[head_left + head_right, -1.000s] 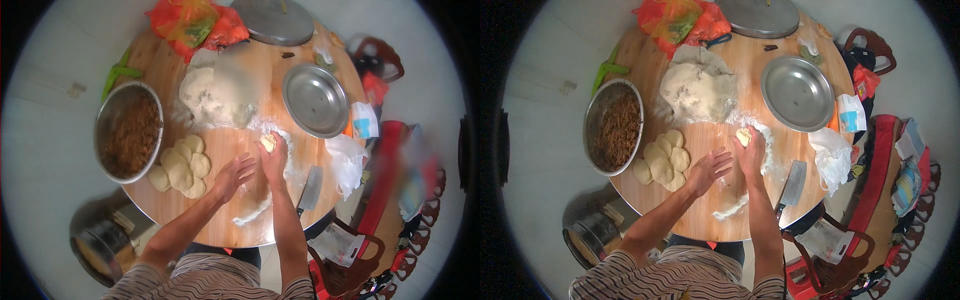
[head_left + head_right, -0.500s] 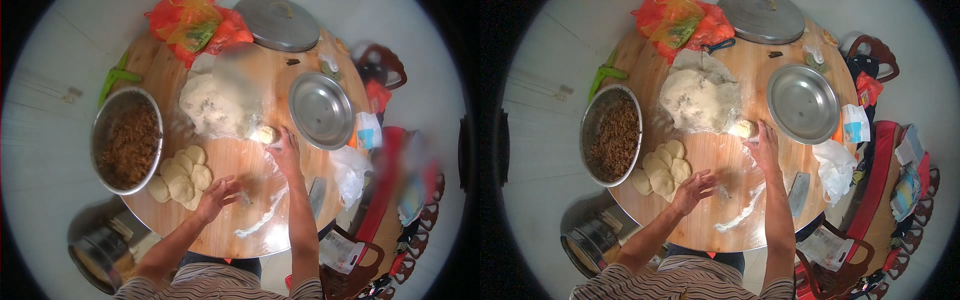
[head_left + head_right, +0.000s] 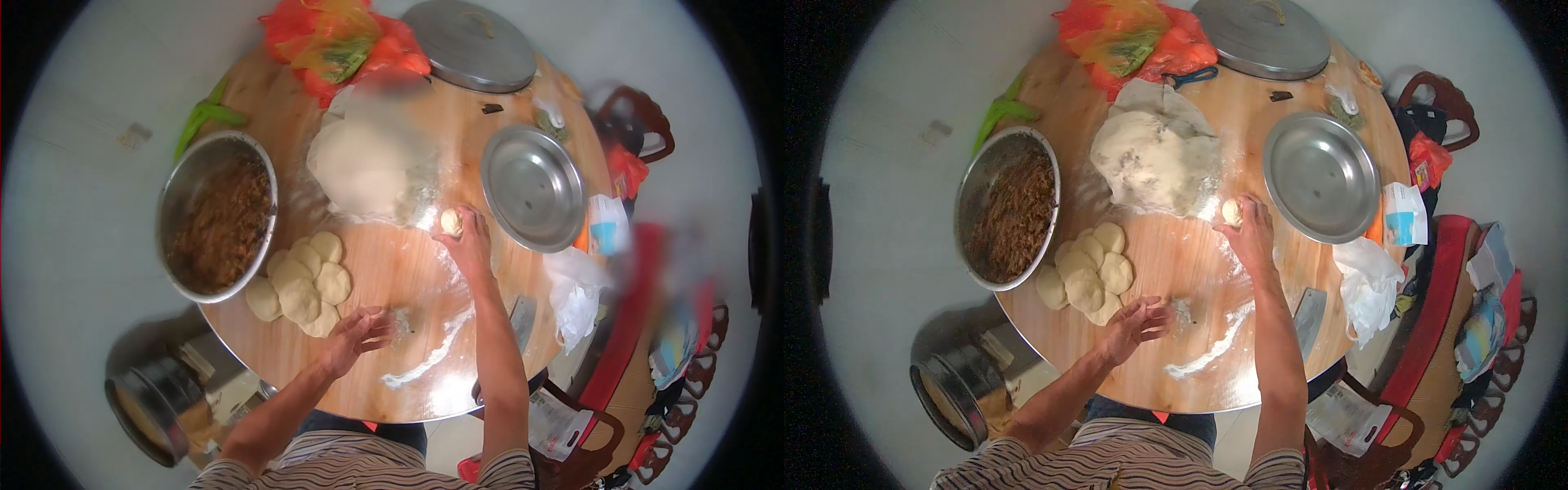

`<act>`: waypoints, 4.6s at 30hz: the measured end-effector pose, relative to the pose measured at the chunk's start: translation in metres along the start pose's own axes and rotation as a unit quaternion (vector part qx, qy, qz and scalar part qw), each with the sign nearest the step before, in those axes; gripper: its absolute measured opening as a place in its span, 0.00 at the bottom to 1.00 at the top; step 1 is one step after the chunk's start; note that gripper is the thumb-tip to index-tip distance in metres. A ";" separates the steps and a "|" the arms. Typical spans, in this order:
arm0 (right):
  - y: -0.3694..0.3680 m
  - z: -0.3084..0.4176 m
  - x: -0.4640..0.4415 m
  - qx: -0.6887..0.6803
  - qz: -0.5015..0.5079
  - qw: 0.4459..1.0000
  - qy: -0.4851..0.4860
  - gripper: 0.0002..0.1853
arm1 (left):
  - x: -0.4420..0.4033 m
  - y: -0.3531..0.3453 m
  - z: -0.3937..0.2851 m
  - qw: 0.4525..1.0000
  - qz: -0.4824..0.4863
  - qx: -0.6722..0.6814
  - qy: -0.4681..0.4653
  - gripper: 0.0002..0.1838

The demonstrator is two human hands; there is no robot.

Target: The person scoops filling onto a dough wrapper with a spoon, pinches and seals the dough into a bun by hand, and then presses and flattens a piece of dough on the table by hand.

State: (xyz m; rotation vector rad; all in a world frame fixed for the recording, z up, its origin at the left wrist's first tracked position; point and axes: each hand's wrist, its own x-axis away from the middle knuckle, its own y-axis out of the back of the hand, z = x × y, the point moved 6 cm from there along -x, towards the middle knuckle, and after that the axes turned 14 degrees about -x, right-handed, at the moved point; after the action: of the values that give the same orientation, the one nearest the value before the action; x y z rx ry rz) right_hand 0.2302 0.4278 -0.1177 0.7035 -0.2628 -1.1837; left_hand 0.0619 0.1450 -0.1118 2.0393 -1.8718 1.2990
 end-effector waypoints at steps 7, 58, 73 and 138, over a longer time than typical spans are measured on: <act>0.005 -0.005 -0.011 0.006 0.081 0.996 0.029 0.38 | 0.028 0.005 0.020 0.999 -0.046 0.007 -0.021 0.28; -0.075 0.214 0.198 -0.502 0.127 0.801 -0.300 0.28 | 0.097 0.038 -0.013 0.971 -0.079 0.190 -0.120 0.23; -0.044 0.080 0.145 -0.014 0.124 0.986 -0.112 0.17 | -0.008 -0.003 0.059 0.962 -0.218 -0.155 -0.057 0.19; -0.044 0.077 0.195 -0.054 0.052 0.952 -0.298 0.13 | -0.047 -0.026 -0.019 0.688 -0.228 -0.684 -0.083 0.15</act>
State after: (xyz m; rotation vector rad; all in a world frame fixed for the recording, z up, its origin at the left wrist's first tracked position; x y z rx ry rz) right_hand 0.2288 0.2136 -0.1191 0.2160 -0.7264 -1.2772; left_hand 0.0792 0.1985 -0.1166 1.4425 -1.3418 -0.4561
